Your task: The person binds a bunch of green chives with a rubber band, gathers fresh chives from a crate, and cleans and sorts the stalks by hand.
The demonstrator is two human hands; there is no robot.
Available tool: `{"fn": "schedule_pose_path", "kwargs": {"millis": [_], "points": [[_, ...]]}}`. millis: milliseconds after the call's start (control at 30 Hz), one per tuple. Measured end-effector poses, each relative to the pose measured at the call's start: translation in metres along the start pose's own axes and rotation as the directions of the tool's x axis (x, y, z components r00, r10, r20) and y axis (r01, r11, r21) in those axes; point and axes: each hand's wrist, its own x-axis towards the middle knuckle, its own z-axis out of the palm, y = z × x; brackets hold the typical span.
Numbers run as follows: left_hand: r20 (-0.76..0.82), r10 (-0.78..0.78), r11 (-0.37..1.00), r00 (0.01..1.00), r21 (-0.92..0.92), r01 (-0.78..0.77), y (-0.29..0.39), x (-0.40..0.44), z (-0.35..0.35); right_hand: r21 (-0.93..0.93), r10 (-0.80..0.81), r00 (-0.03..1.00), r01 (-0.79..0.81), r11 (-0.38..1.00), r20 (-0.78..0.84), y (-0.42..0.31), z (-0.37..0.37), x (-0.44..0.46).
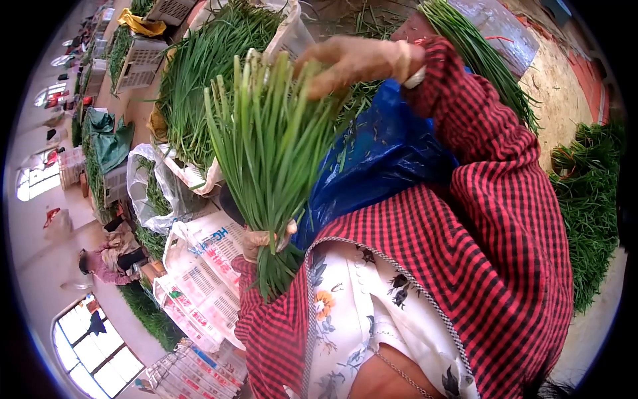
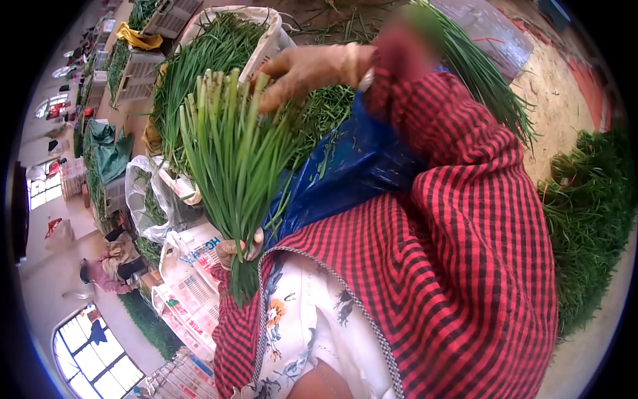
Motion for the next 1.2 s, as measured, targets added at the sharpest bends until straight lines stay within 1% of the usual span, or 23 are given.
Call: {"fn": "schedule_pose_path", "kwargs": {"millis": [67, 100, 133, 200, 267, 333, 367, 467, 500, 533, 600, 633, 667, 733, 800, 833, 867, 933, 967, 1000, 1067, 1133, 1200], "points": [[-0.009, -0.020, 1.000, 1.000, -0.012, 0.019, -0.002, 0.001, 0.007, 0.109, -0.071, 0.996, 0.066, 0.992, 0.046, 0.008, 0.014, 0.012], [-0.033, 0.040, 0.999, 0.999, -0.022, -0.041, -0.006, 0.001, 0.009, 0.129, -0.098, 0.990, 0.085, 0.988, 0.101, 0.008, 0.016, 0.015], [-0.029, 0.058, 0.998, 0.998, -0.033, -0.059, -0.006, 0.002, 0.007, 0.130, -0.098, 0.989, 0.084, 0.988, 0.109, 0.008, 0.016, 0.015], [-0.020, 0.094, 0.994, 0.995, -0.055, -0.095, -0.006, 0.004, 0.004, 0.301, -0.037, 0.992, -0.001, 0.954, 0.120, 0.007, 0.014, 0.013], [0.060, -0.064, 0.998, 0.996, -0.015, 0.065, 0.000, 0.004, 0.001, 0.213, -0.071, 0.996, 0.060, 0.975, 0.044, 0.016, 0.019, 0.015], [0.010, -0.045, 0.999, 0.999, 0.023, 0.044, -0.001, 0.006, 0.002, 0.203, -0.150, 0.989, 0.146, 0.968, 0.004, 0.017, 0.017, 0.008], [-0.046, -0.023, 0.998, 0.999, 0.061, 0.026, -0.002, 0.005, 0.003, 0.305, -0.252, 0.963, 0.268, 0.914, -0.093, 0.028, 0.025, 0.011], [-0.103, -0.019, 0.999, 0.995, 0.047, 0.024, -0.004, 0.004, 0.001, 0.324, -0.193, 0.971, 0.230, 0.918, -0.140, 0.040, 0.012, 0.007], [-0.164, 0.007, 0.995, 0.986, 0.100, 0.009, -0.004, 0.005, 0.009, 0.199, -0.176, 0.948, 0.232, 0.952, -0.266, 0.039, 0.012, 0.005], [-0.226, 0.038, 0.988, 0.973, 0.152, -0.004, -0.004, 0.006, 0.013, 0.196, -0.175, 0.948, 0.231, 0.953, -0.265, 0.036, 0.006, 0.003], [-0.191, 0.033, 0.991, 0.981, 0.133, -0.007, -0.004, 0.001, 0.007, 0.020, -0.018, 0.868, 0.032, 0.999, -0.496, 0.030, -0.014, -0.001], [-0.155, 0.025, 0.993, 0.988, 0.115, -0.007, -0.004, -0.001, 0.004, -0.196, -0.030, 0.783, -0.119, 0.973, -0.621, 0.039, -0.023, 0.001], [-0.155, 0.026, 0.993, 0.988, 0.115, -0.008, -0.005, -0.001, 0.005, -0.469, -0.250, 0.702, -0.134, 0.873, -0.667, 0.047, -0.030, -0.001], [-0.207, 0.109, 0.988, 0.972, 0.129, -0.084, -0.008, 0.002, 0.007, -0.639, -0.623, 0.505, 0.171, 0.750, -0.597, 0.022, -0.017, 0.003], [-0.209, 0.097, 0.990, 0.973, 0.123, -0.072, -0.007, 0.002, 0.000, -0.664, -0.639, 0.698, 0.314, 0.679, -0.323, -0.004, -0.004, 0.004], [-0.195, 0.061, 0.993, 0.979, 0.115, -0.039, -0.006, 0.003, -0.002, -0.727, -0.661, 0.688, 0.282, 0.625, -0.301, -0.002, 0.008, 0.010], [-0.193, 0.059, 0.992, 0.979, 0.117, -0.037, -0.004, 0.003, -0.001, -0.795, -0.639, 0.736, 0.242, 0.556, -0.223, -0.004, 0.012, 0.011], [-0.135, 0.074, 0.987, 0.988, 0.155, -0.053, -0.001, 0.005, 0.009, -0.832, -0.588, 0.779, 0.168, 0.529, -0.217, 0.000, 0.014, 0.016], [-0.134, 0.075, 0.986, 0.988, 0.155, -0.054, -0.002, 0.006, 0.017, -0.857, -0.455, 0.864, 0.055, 0.512, -0.216, -0.002, 0.011, 0.012], [-0.186, 0.145, 0.969, 0.972, 0.226, -0.102, -0.006, 0.009, 0.024, -0.857, -0.455, 0.864, 0.058, 0.511, -0.214, 0.000, 0.011, 0.011], [-0.240, 0.215, 0.945, 0.947, 0.297, -0.140, -0.005, 0.007, 0.030, -0.771, -0.257, 0.948, 0.021, 0.636, -0.186, 0.004, 0.012, 0.009], [-0.234, 0.125, 0.950, 0.964, 0.308, -0.049, 0.000, 0.005, 0.029, -0.763, -0.344, 0.919, 0.082, 0.642, -0.190, 0.015, 0.019, 0.008], [-0.247, 0.134, 0.938, 0.960, 0.343, -0.043, 0.001, 0.008, 0.038, -0.608, -0.450, 0.892, 0.330, 0.722, -0.050, 0.018, 0.024, 0.011]]}}
